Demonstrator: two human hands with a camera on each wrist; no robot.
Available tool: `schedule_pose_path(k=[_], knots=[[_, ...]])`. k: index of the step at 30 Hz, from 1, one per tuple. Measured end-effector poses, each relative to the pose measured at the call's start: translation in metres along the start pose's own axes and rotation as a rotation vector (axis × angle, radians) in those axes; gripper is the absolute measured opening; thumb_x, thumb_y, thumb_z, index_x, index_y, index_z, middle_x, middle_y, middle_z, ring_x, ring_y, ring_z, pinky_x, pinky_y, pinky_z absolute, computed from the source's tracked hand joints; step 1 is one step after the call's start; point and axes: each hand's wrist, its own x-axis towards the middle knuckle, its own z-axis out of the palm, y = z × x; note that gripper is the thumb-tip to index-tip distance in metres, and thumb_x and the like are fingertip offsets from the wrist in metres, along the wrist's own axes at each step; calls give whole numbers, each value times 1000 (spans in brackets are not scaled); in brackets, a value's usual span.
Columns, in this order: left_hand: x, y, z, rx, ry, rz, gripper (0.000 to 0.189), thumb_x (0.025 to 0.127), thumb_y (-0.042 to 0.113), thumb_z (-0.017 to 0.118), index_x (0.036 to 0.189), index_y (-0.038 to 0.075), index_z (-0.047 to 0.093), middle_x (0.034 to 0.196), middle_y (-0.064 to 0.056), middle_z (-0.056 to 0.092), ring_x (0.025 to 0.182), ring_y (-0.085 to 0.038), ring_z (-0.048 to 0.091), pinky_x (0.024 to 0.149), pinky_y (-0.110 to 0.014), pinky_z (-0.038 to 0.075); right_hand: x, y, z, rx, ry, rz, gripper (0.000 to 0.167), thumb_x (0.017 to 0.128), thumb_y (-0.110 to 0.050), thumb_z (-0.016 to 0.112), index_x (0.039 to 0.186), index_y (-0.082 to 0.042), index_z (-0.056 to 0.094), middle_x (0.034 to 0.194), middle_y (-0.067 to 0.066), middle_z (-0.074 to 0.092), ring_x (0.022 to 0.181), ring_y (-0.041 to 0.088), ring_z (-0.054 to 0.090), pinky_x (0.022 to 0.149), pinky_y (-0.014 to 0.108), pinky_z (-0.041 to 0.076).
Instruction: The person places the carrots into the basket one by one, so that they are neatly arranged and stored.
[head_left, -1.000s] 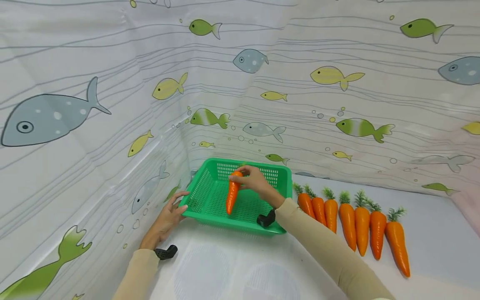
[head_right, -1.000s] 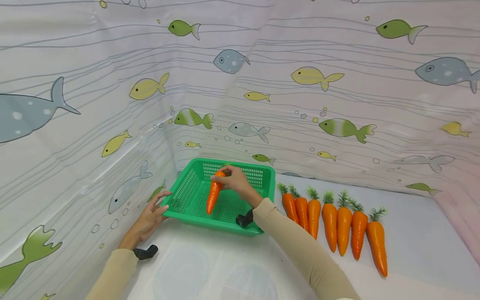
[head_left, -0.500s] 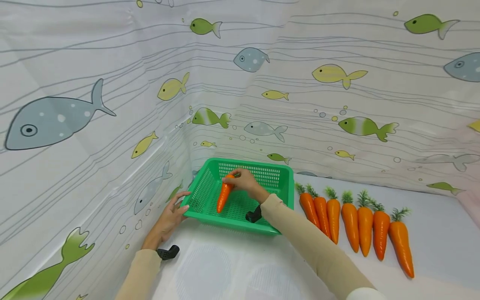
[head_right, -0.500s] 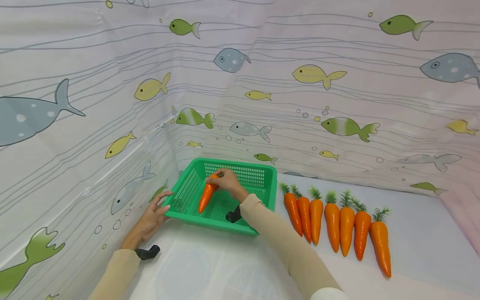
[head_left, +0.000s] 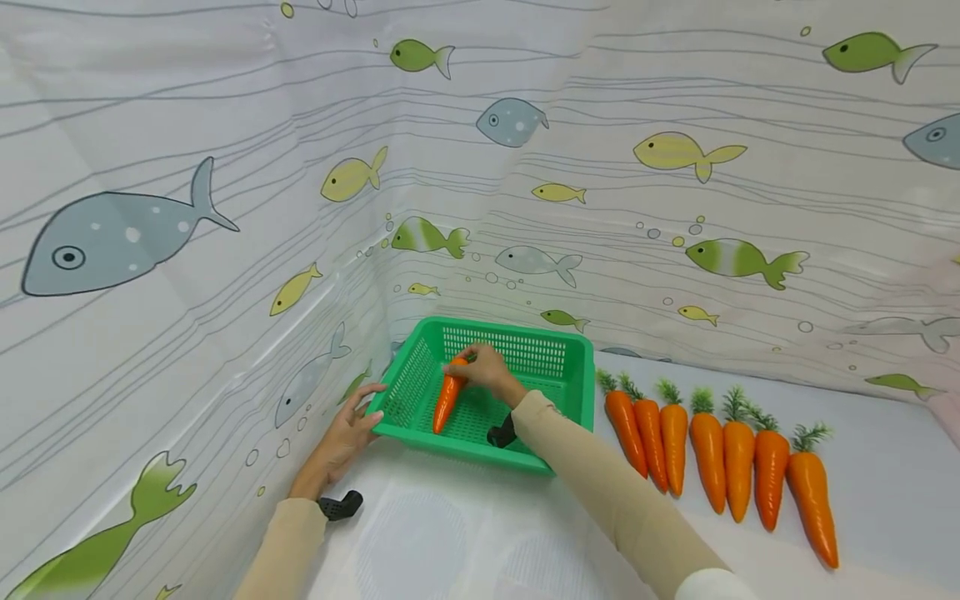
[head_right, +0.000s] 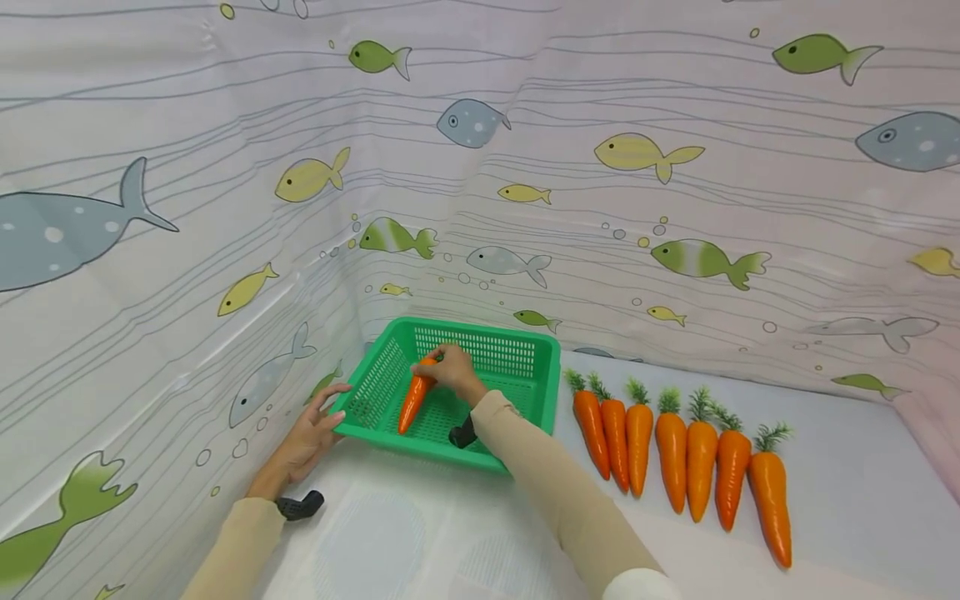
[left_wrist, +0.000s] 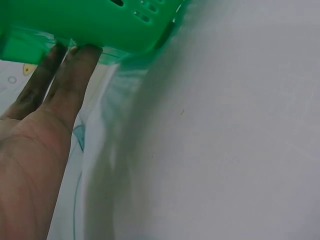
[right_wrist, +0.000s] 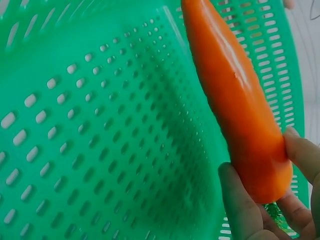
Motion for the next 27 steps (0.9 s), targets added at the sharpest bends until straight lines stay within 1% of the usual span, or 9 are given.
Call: schedule_pose_path(k=[4, 8, 11, 15, 18, 20, 23, 27], knots=[[1, 0, 0, 5, -16, -3, 55, 107, 8, 53, 157, 15, 31, 146, -19, 41, 122, -20, 57, 99, -34, 52, -1, 1, 0, -28, 7, 14, 36, 91, -17, 82, 116, 2, 65, 108, 18, 63, 88, 30, 69, 86, 52, 58], [0, 2, 1, 14, -3, -2, 56, 107, 8, 54, 157, 14, 30, 147, -20, 40, 121, -20, 58, 97, -34, 52, -2, 0, 2, -55, -20, 16, 36, 91, -17, 81, 117, 2, 65, 110, 18, 62, 89, 32, 69, 87, 53, 57], [0, 3, 1, 31, 9, -3, 55, 107, 10, 55, 157, 15, 31, 148, -21, 39, 121, -19, 58, 97, -34, 52, -2, 2, 3, -67, -42, 12, 37, 92, -16, 80, 120, 3, 64, 113, 19, 61, 92, 36, 70, 87, 53, 58], [-1, 4, 2, 41, 10, -19, 56, 107, 13, 56, 157, 17, 32, 150, -21, 39, 123, -19, 58, 98, -34, 51, 0, 5, 5, -59, -70, 38, 38, 93, -12, 78, 123, 5, 64, 112, 19, 62, 97, 41, 70, 88, 51, 58], [-1, 4, 2, 26, 10, -27, 55, 107, 13, 56, 157, 16, 32, 148, -21, 40, 121, -20, 59, 98, -34, 52, 1, 6, 5, -46, -101, 62, 37, 94, -8, 76, 126, 5, 63, 113, 19, 63, 103, 43, 69, 90, 50, 57], [-1, 4, 2, 20, 10, -28, 55, 107, 13, 56, 156, 16, 32, 147, -20, 41, 119, -20, 59, 98, -35, 51, 3, 7, 5, -35, -130, 65, 37, 94, -5, 75, 128, 5, 63, 116, 21, 64, 106, 45, 68, 91, 51, 56], [-1, 5, 2, 22, 2, -26, 55, 108, 14, 55, 157, 17, 31, 147, -20, 41, 119, -21, 58, 98, -34, 51, 5, 8, 5, -34, -180, 53, 41, 95, -2, 73, 133, 5, 60, 124, 24, 63, 109, 46, 66, 93, 51, 55], [-1, 7, 1, 23, 0, -29, 54, 108, 15, 55, 156, 18, 32, 149, -21, 39, 121, -22, 57, 98, -34, 51, 7, 8, 5, -40, -238, 30, 46, 96, 0, 70, 139, 6, 56, 135, 27, 58, 114, 45, 64, 94, 50, 55]])
